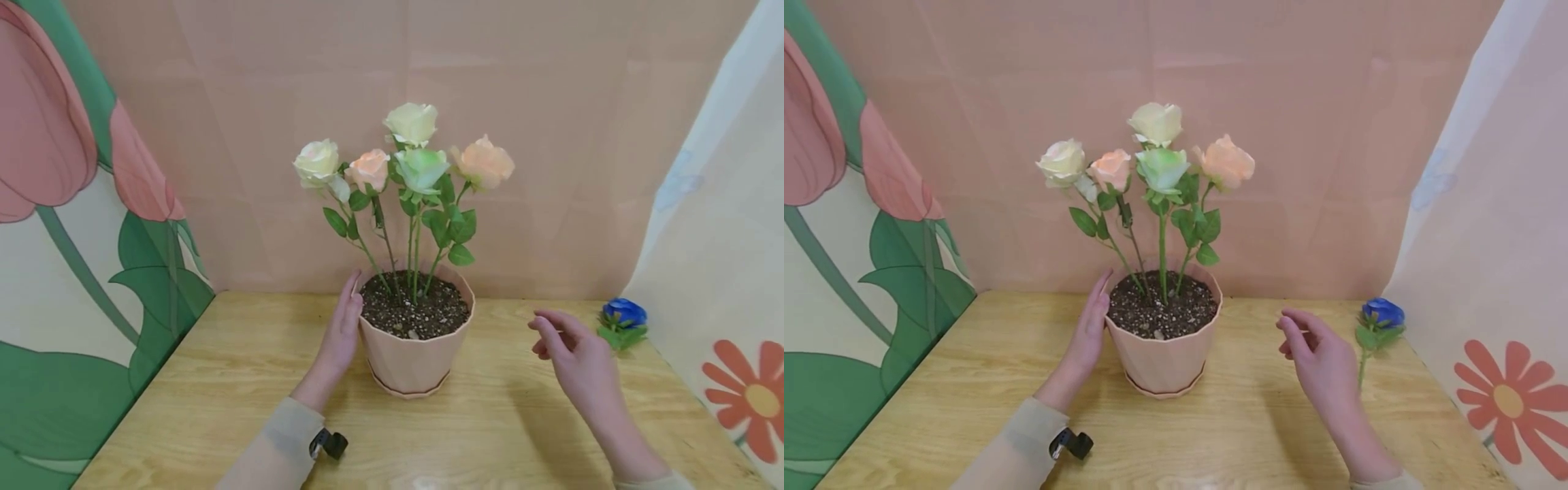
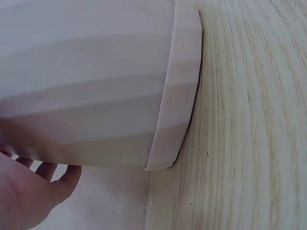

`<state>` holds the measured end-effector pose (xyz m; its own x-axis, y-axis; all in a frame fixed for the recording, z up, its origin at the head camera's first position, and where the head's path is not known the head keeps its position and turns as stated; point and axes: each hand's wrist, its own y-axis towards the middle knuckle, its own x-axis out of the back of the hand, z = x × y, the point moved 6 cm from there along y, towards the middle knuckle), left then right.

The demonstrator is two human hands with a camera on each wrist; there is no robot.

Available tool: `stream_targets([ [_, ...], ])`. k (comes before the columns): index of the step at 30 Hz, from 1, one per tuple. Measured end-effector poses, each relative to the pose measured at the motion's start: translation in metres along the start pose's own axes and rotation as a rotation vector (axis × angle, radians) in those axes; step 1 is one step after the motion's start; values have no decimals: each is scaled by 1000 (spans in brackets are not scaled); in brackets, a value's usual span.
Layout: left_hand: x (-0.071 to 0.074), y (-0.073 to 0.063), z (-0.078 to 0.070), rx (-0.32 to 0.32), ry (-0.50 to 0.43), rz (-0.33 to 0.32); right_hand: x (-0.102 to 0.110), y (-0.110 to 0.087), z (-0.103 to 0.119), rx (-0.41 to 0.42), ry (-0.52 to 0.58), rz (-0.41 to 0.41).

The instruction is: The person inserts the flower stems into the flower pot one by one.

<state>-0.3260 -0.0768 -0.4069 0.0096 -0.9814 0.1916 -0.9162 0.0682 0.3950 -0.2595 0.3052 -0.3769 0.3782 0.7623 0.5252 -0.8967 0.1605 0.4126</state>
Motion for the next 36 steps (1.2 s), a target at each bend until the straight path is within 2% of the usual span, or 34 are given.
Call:
stream_targets([
  [13, 2, 1, 2, 13, 8, 4, 28, 8, -77, -126, -68, 0],
  [20, 1, 1, 2, 15, 4, 8, 38, 14, -119, -168, -111, -7],
  [26, 0, 1, -1, 0, 7, 7, 47, 13, -154, -305, -99, -3],
  [29, 0, 2, -1, 0, 5, 10, 54, 13, -168, -357, -80, -16],
  [36, 0, 2, 1, 2, 0, 13, 66, 13, -185, -410, -103, -7],
])
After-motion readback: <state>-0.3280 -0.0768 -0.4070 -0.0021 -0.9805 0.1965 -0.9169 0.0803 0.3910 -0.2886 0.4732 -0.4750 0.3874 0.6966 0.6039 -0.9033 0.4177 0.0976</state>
